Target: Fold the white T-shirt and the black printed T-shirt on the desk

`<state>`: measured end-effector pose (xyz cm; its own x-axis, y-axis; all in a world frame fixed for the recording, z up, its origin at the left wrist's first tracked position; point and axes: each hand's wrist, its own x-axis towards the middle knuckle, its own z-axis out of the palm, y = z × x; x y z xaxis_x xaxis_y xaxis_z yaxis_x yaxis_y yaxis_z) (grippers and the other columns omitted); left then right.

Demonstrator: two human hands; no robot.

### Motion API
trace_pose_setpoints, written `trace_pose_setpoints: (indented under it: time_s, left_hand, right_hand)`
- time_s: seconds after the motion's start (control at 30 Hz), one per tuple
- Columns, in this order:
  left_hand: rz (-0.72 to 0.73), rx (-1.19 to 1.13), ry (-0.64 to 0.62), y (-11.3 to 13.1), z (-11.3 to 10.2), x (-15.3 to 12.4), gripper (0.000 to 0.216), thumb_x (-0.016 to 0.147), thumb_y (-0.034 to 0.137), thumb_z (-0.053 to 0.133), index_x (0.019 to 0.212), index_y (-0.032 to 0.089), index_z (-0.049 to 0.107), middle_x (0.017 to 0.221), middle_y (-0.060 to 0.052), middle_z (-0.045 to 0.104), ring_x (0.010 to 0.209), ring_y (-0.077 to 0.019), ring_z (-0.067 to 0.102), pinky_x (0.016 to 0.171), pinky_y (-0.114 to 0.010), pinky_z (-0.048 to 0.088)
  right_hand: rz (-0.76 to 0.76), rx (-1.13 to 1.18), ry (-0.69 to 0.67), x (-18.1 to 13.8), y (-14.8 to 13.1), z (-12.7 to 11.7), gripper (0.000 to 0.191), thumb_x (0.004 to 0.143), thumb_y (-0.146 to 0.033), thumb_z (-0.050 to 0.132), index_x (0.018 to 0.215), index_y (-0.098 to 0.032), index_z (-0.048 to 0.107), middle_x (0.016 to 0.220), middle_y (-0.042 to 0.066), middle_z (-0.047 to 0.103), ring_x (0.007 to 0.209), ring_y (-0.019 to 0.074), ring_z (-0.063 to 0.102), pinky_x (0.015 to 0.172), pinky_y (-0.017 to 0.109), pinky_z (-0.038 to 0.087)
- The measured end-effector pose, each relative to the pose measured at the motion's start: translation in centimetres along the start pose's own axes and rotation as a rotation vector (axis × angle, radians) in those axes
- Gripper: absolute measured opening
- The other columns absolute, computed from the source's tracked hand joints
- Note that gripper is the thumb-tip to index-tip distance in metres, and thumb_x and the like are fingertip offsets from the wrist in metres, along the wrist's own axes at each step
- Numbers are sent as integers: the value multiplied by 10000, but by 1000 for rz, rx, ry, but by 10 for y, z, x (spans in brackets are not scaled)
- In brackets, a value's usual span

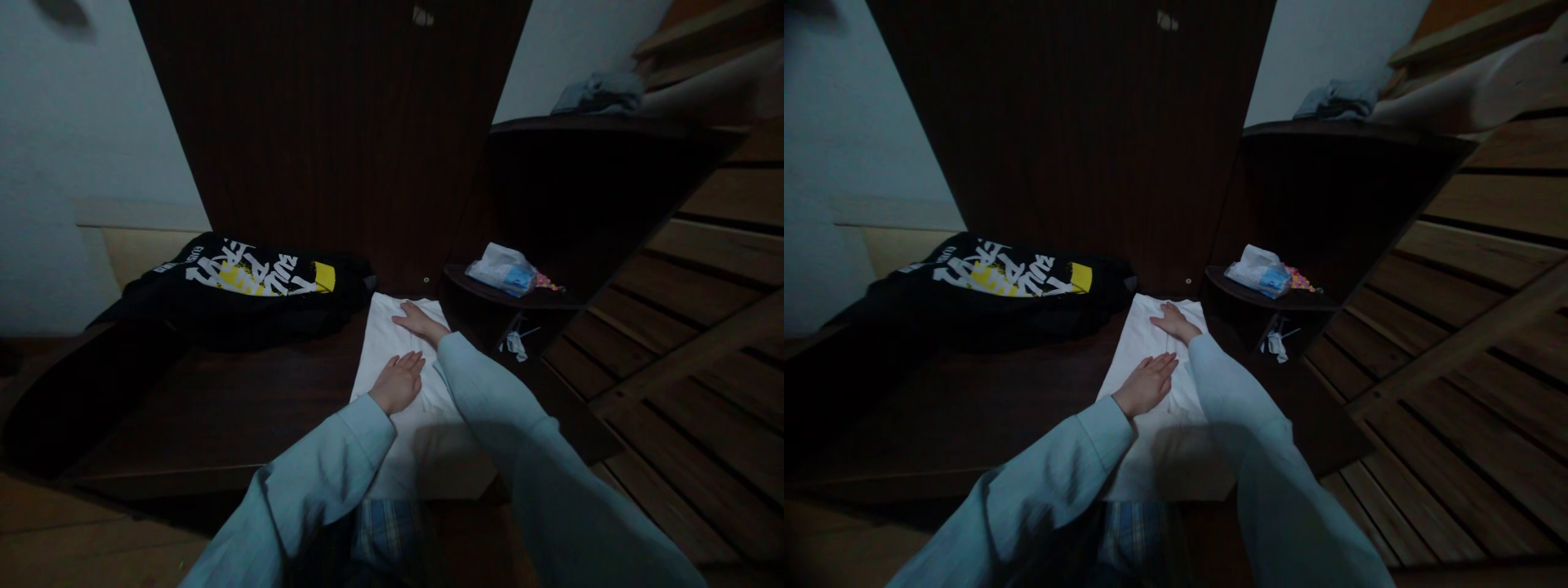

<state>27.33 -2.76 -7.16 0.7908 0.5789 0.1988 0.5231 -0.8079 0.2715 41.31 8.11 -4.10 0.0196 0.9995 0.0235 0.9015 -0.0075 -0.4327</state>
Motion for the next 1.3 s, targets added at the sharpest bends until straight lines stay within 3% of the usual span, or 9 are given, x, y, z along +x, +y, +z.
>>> trace_pose_setpoints:
  time_s: [0.07,0.17,0.33,0.47,0.53,0.63,0.8,1.03,1.3]
  left_hand:
    - [5,-27,23,-2,2,1,427,841,182,337,1255,113,418,1363,-127,388,1261,-213,335,1020,-428,279]
    - [30,-113,96,-5,3,2,392,815,154,370,1185,133,495,1297,-114,475,1207,-207,407,999,-408,317]
    - [48,-361,265,-7,1,3,337,765,82,382,1011,141,604,1078,-76,624,1024,-155,546,941,-302,391]
    - [-22,-485,349,-1,-11,-2,304,735,55,382,890,152,624,923,-49,646,904,-146,570,874,-278,426]
    - [-21,-504,319,4,-20,-10,272,746,70,386,856,158,618,871,-37,636,850,-140,571,829,-266,438]
    - [51,-466,163,9,-34,-30,185,796,180,437,865,167,608,843,-29,619,816,-142,559,784,-256,438]
    - [147,-396,-2,7,-39,-61,201,756,318,577,885,166,592,906,-47,598,891,-165,539,824,-273,418]
    - [91,-491,48,-3,-22,-64,186,748,303,600,875,168,594,894,-47,611,873,-159,541,822,-282,418]
    - [-16,-524,75,-2,-23,-69,142,826,298,476,794,167,522,805,-23,583,756,-135,530,718,-252,422]
  right_hand:
    - [-96,127,115,-19,-4,-4,470,787,-338,495,1205,-125,471,1300,143,438,1197,206,401,987,313,301]
    - [-232,357,210,-74,-7,-8,316,801,-330,471,1077,-192,540,1122,80,566,988,168,543,861,305,412]
    - [-275,439,104,-185,5,-13,201,797,-358,503,764,-181,592,720,16,606,691,142,566,649,255,452]
    - [-368,405,62,-230,26,3,182,782,-364,549,791,-193,610,832,40,619,805,161,577,747,276,450]
    - [-383,401,140,-236,33,15,204,771,-380,568,865,-202,606,903,53,613,878,174,568,797,292,443]
    - [-365,393,222,-234,36,26,247,758,-401,581,911,-206,592,914,60,604,888,183,563,801,308,443]
    - [-384,407,153,-226,29,21,199,766,-405,568,746,-207,574,799,33,588,809,172,556,752,304,440]
    - [-281,426,14,-220,27,16,204,793,-399,522,768,-197,538,766,7,570,744,148,537,692,265,419]
    - [-218,325,-13,-219,18,5,168,800,-356,491,759,-195,515,732,-13,560,697,141,516,660,254,390]
